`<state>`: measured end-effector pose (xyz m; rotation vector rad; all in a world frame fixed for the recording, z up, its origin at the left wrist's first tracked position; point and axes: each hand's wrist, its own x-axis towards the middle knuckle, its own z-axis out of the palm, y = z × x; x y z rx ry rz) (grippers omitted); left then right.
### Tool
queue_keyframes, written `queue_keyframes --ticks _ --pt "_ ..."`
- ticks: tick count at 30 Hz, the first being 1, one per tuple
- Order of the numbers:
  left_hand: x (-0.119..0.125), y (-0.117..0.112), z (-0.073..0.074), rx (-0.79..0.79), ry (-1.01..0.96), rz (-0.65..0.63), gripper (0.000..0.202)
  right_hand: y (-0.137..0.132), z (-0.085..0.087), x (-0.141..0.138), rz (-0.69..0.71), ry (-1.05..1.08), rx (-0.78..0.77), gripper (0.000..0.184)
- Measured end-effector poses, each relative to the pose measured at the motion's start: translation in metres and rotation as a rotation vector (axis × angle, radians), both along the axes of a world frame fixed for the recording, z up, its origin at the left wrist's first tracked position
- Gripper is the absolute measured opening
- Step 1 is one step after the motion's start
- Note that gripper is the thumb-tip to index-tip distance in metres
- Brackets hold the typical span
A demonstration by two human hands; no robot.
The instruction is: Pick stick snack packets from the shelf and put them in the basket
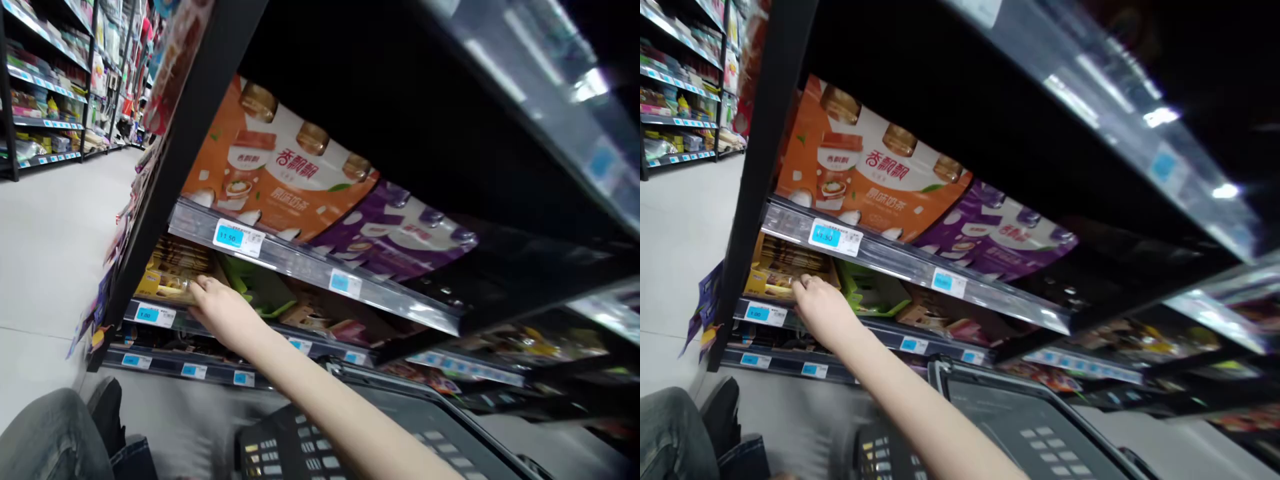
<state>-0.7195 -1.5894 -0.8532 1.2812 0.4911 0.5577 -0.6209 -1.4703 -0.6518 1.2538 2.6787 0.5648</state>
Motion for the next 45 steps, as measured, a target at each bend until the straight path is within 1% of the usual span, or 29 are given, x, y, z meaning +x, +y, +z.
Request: queue_keyframes --ticks 1,3,5,6,7,9,14,16,18,20,21,22,24,25,26,28,30,31,33,34,35,36,37,38,39,40,41,43,45 --pt "-0.013 0.005 0.000 -0.008 -0.011 0.031 0.026 0.011 -0.004 -0.011 0.010 0.005 0.012 0.015" --pt "-0.037 0.013 -0.001 -0.032 -0.030 0.083 0.024 0.026 -0.014 -0.022 0.007 0.020 0.020 0.021" --pt "-0.050 0.017 -0.002 -0.065 -0.047 0.112 0.023 0.032 -0.021 -0.022 0.008 0.033 0.026 0.021" --pt "-0.051 0.017 -0.002 -0.084 -0.056 0.117 0.023 0.033 -0.023 -0.020 0.015 0.045 0.025 0.018" --pt "-0.049 0.016 -0.002 -0.104 -0.063 0.115 0.023 0.035 -0.025 -0.018 0.022 0.062 0.023 0.014" --pt "-0.036 0.011 0.001 -0.144 -0.077 0.099 0.023 0.037 -0.025 -0.013 0.022 0.119 0.030 0.005" --pt "0.020 0.001 0.015 -0.234 -0.103 0.052 0.025 0.041 -0.018 0.003 -0.077 0.365 0.162 0.014" --pt "0.038 0.002 0.018 -0.267 -0.111 0.045 0.023 0.031 -0.018 0.009 -0.082 0.501 0.239 0.017" --pt "0.047 0.007 0.019 -0.295 -0.110 0.053 0.025 0.011 -0.023 0.015 0.007 0.736 0.344 0.017" --pt "0.044 0.015 0.021 -0.349 -0.147 0.081 0.047 -0.019 -0.034 0.021 0.157 0.970 0.423 0.014" --pt "0.037 0.018 0.023 -0.393 -0.190 0.081 0.061 -0.036 -0.041 0.024 0.217 1.040 0.434 0.015" --pt "0.029 0.022 0.026 -0.461 -0.265 0.066 0.073 -0.053 -0.049 0.029 0.246 1.063 0.418 0.020" --pt "0.009 0.026 0.034 -0.582 -0.410 -0.061 0.090 -0.084 -0.066 0.040 0.244 1.055 0.335 0.030" --pt "0.001 0.026 0.039 -0.595 -0.459 -0.087 0.093 -0.098 -0.074 0.046 0.225 1.048 0.288 0.034" --pt "-0.005 0.026 0.044 -0.571 -0.474 -0.108 0.090 -0.110 -0.083 0.053 0.202 1.045 0.244 0.037" --pt "-0.009 0.022 0.053 -0.486 -0.413 -0.110 0.071 -0.129 -0.099 0.067 0.158 1.053 0.174 0.040" --pt "-0.002 0.016 0.056 -0.404 -0.293 -0.103 0.050 -0.141 -0.113 0.078 0.097 1.094 0.141 0.038" --pt "0.004 0.012 0.055 -0.384 -0.237 -0.102 0.042 -0.145 -0.120 0.083 0.042 1.153 0.134 0.034" --pt "0.017 0.004 0.049 -0.377 -0.152 -0.097 0.032 -0.150 -0.133 0.090 -0.136 1.412 0.097 0.025" --pt "0.023 0.000 0.045 -0.381 -0.113 -0.085 0.032 -0.151 -0.139 0.094 -0.245 1.592 0.032 0.021" --pt "0.029 -0.003 0.040 -0.382 -0.073 -0.067 0.033 -0.151 -0.143 0.096 -0.350 1.775 -0.084 0.018" --pt "0.033 -0.005 0.036 -0.376 -0.033 -0.050 0.034 -0.150 -0.146 0.099 -0.427 1.927 -0.253 0.019" --pt "0.037 -0.007 0.032 -0.368 0.008 -0.043 0.034 -0.149 -0.148 0.103 -0.474 2.028 -0.441 0.022" --pt "0.040 -0.008 0.029 -0.361 0.044 -0.049 0.033 -0.148 -0.149 0.105 -0.497 2.073 -0.609 0.026" --pt "0.042 -0.009 0.028 -0.357 0.075 -0.059 0.032 -0.147 -0.148 0.108 -0.514 2.082 -0.729 0.027" --pt "0.044 -0.010 0.027 -0.354 0.103 -0.073 0.029 -0.146 -0.147 0.110 -0.533 2.078 -0.790 0.027" --pt "0.046 -0.010 0.027 -0.351 0.127 -0.083 0.027 -0.145 -0.145 0.112 -0.556 2.072 -0.805 0.027" --pt "0.049 -0.012 0.027 -0.340 0.171 -0.087 0.023 -0.145 -0.141 0.115 -0.593 2.061 -0.778 0.027" --pt "0.051 -0.014 0.026 -0.321 0.211 -0.085 0.020 -0.146 -0.136 0.116 -0.592 2.057 -0.763 0.028"
